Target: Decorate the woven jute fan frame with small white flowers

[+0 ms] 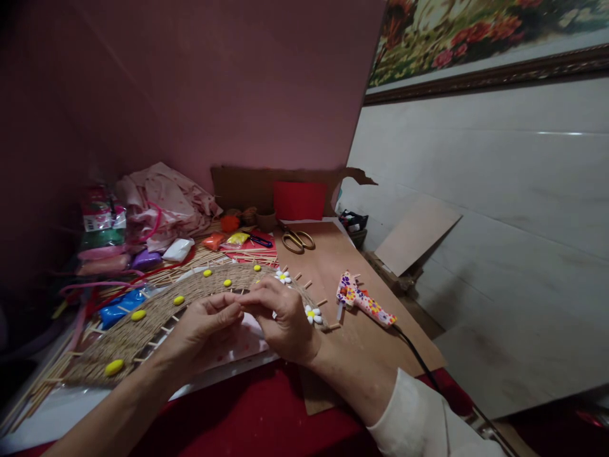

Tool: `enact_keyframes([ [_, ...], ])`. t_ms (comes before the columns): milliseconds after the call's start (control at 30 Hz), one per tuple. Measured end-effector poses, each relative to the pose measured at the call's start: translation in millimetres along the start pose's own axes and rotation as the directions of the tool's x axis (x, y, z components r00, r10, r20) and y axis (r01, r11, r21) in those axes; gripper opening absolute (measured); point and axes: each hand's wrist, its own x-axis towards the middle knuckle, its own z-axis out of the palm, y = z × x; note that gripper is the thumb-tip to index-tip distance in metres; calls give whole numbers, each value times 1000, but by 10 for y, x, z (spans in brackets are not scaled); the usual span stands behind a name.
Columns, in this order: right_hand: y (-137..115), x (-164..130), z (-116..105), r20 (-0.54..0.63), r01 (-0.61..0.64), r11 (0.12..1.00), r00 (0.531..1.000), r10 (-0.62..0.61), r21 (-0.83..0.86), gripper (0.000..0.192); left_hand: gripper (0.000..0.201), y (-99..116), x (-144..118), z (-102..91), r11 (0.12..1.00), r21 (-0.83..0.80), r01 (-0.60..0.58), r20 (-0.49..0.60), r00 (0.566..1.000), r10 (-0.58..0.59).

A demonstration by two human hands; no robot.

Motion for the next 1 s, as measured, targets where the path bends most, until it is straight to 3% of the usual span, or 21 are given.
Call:
enact_keyframes([
  [133, -36, -2, -29, -45, -43, 999, 998, 42, -23, 18, 22, 41, -22, 32, 1000, -1, 8, -2, 1000, -8],
  [200, -36, -5, -40, -97, -119, 993, 989, 116, -23, 11, 23, 64, -22, 48, 1000, -24, 9, -30, 1000, -9],
  [333, -19, -12, -21, -101, -257, 966, 962, 253, -21, 20, 25, 61, -10, 54, 999, -50, -15, -11, 1000, 15],
  [467, -34, -23, 1, -65, -180, 982, 982, 176, -61, 10, 33, 47, -26, 49, 999, -25, 35, 25, 999, -34],
  [633, -41, -49, -12, -2, -169, 985, 986, 169, -20, 23, 27, 70, -46, 57, 999, 33, 31, -10, 999, -30],
  [833, -36, -42, 4, -78, -102, 990, 992, 95, -95, 6, 39, 43, -39, 60, 1000, 26, -10, 15, 1000, 10],
  [1000, -36, -50, -7, -26, -80, 994, 997, 78, -81, 12, 37, 57, -60, 93, 995, 96, 18, -39, 999, -14],
])
